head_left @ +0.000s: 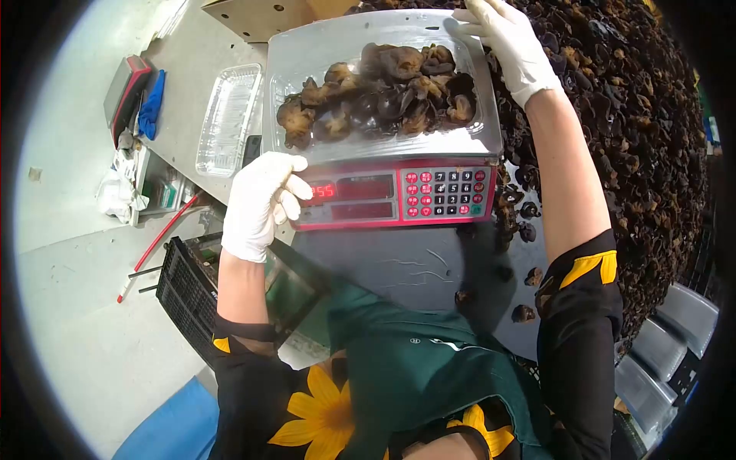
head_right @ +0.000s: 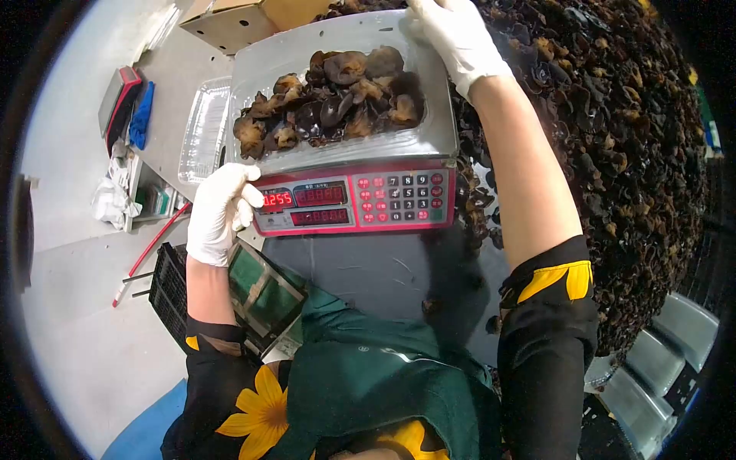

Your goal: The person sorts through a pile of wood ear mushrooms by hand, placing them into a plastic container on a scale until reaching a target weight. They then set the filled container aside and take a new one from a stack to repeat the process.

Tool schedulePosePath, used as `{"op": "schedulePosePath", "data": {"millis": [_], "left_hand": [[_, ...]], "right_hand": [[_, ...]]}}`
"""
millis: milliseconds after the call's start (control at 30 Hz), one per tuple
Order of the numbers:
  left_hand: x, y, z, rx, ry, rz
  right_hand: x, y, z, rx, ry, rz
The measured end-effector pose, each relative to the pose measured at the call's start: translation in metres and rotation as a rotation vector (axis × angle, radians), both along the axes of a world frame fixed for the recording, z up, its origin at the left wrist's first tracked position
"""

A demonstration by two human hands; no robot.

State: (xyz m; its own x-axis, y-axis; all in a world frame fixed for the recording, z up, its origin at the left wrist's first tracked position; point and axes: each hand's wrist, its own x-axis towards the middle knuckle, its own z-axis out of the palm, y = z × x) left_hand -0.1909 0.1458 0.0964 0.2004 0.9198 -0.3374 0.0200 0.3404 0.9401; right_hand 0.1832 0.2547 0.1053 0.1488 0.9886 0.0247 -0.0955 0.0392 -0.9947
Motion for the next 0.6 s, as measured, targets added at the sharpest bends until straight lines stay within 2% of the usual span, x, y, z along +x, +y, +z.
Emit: {"op": "schedulePosePath", "data": {"millis": [33, 100, 200, 233, 333, 367, 400, 467, 533, 600], "left_hand": [[0.000, 0.002, 0.000, -0.022, -0.018, 0.007], [-0.001, 0.004, -0.001, -0.067, -0.054, 0.022], [-0.001, 0.003, -0.001, -0.125, -0.119, 0.039], [-0.001, 0.003, -0.002, -0.122, -0.128, 0.037], [-0.002, 0.002, -0.004, -0.145, -0.155, 0.039], [-0.002, 0.004, -0.004, -0.167, -0.166, 0.050], [-0.003, 0.005, -0.004, -0.187, -0.177, 0.063], [-0.002, 0.008, -0.003, -0.183, -0.152, 0.057], [-0.004, 0.009, -0.003, -0.165, -0.127, 0.057], [-0.004, 0.011, -0.004, -0.126, -0.105, 0.053]], "right_hand": [[-0.001, 0.009, 0.002, -0.072, 0.168, 0.109], [-0.004, 0.012, 0.009, -0.239, 0.140, 0.111], [-0.028, -0.007, 0.027, -0.007, 0.454, 0.103], [-0.031, -0.012, 0.029, 0.031, 0.503, 0.178], [-0.016, -0.031, 0.022, 0.231, -0.265, 0.127], [-0.012, -0.045, 0.024, 0.198, -0.417, 0.152], [-0.005, -0.045, 0.009, 0.281, -0.584, 0.033], [0.005, -0.059, 0.017, -0.016, -0.641, 0.041], [0.003, -0.069, 0.024, -0.246, -0.656, 0.156], [0.000, -0.071, 0.023, -0.261, -0.546, 0.180]]}}
